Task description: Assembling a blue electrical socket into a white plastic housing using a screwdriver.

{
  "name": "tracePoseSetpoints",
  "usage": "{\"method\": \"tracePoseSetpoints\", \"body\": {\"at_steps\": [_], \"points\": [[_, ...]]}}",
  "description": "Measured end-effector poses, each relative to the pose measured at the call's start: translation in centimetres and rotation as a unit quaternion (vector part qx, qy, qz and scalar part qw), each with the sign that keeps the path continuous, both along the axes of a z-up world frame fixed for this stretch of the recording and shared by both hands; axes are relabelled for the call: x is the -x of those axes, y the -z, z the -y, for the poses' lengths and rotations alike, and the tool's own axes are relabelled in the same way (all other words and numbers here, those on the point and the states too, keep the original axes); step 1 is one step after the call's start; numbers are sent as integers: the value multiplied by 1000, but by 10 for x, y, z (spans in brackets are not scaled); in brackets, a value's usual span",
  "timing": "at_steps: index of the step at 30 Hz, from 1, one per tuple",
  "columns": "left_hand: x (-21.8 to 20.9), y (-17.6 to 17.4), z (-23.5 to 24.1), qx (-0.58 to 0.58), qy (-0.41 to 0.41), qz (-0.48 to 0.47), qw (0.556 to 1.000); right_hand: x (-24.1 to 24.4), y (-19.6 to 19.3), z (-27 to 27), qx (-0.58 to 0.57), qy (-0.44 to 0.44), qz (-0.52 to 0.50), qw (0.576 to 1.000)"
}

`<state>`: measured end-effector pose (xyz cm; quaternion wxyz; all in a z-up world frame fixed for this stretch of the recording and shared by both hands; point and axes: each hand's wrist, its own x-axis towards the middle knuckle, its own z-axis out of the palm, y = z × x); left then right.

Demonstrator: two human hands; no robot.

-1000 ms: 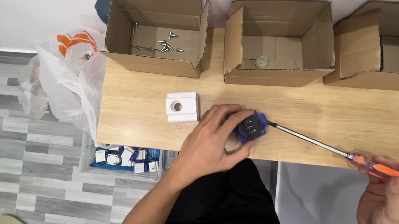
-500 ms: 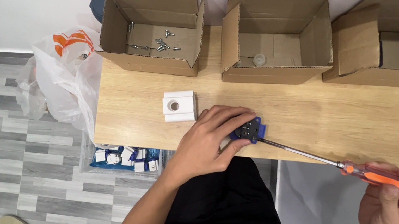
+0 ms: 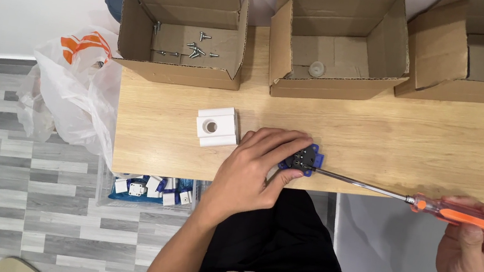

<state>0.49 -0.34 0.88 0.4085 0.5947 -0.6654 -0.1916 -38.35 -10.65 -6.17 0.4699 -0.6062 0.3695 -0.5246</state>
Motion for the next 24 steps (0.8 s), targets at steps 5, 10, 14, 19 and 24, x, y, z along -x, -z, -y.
{"method": "tracePoseSetpoints", "body": {"at_steps": [5,10,14,19,24], "points": [[-1,0,0,-2,2,0,1000,13,12,1,-15,12,-1,1000],[-1,0,0,-1,1,5,1000,-1,-1,0,-15,9,-21,1000],[-1,0,0,3,0,1,1000,2,5,1,-17,11,-24,999],[-1,-2,1,3,3,-3,1000,-16,-10,-2,-58,38,-17,997],[-2,-6,1,-5,6,-4,1000,-8,0,3,-55,43,-29,997]]}}
